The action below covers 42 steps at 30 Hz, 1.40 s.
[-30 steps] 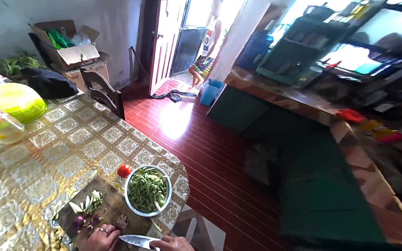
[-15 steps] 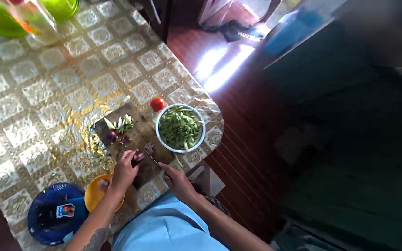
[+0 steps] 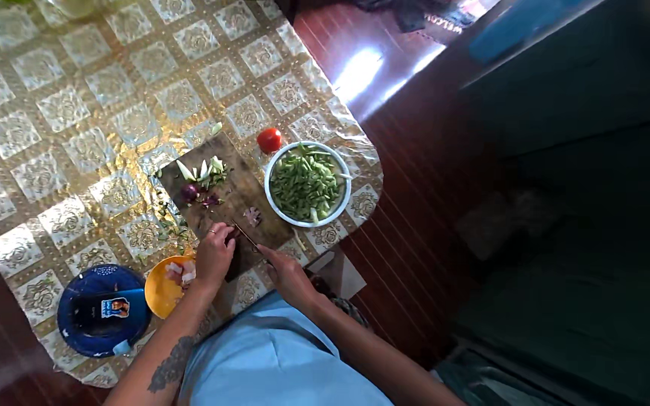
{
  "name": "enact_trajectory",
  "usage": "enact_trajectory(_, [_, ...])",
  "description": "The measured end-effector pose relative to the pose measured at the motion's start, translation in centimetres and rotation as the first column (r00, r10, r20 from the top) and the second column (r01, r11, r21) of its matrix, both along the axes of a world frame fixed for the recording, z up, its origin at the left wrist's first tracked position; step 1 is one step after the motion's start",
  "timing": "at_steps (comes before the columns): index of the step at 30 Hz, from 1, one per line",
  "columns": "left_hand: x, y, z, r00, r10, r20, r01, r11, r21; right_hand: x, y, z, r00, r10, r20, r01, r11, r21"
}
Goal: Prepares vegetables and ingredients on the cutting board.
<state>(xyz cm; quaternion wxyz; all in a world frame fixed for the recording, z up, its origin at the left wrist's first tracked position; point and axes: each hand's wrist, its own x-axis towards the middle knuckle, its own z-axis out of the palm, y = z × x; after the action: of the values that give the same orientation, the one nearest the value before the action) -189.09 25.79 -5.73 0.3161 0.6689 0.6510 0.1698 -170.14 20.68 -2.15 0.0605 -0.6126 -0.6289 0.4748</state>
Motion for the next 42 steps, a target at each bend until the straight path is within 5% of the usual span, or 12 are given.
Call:
enact_trajectory(19, [0.2,-0.1,-0.8,0.993,-0.055,-0.103,0.071,0.985,0.155,-3.5,2.2,-0.4,0.969,0.164,0.184,-0.153,0.986,-0.074])
enact_trajectory(25, [0.1,-0.3,-1.0,0.993,-0.054,-0.108,0.069,0.988,0.138,-3.1,0.9,1.1,0.938,0.225,0.265,-0.179,0.966,-0.187])
enact_trajectory(34, [-0.7,-0.1,0.8,0.998,-0.03,-0.05,0.031,0.999,0.009,-1.0,0.9,1.8,0.981,0.107,0.162,-0.113,0.993,0.023])
enact_trajectory(42, [-0.8,0.3,-0.4,0.994,-0.079,-0.075,0.079,0.997,0.003,-2.0,1.3,2.1,0.956,0.235,0.175,-0.214,0.968,-0.133])
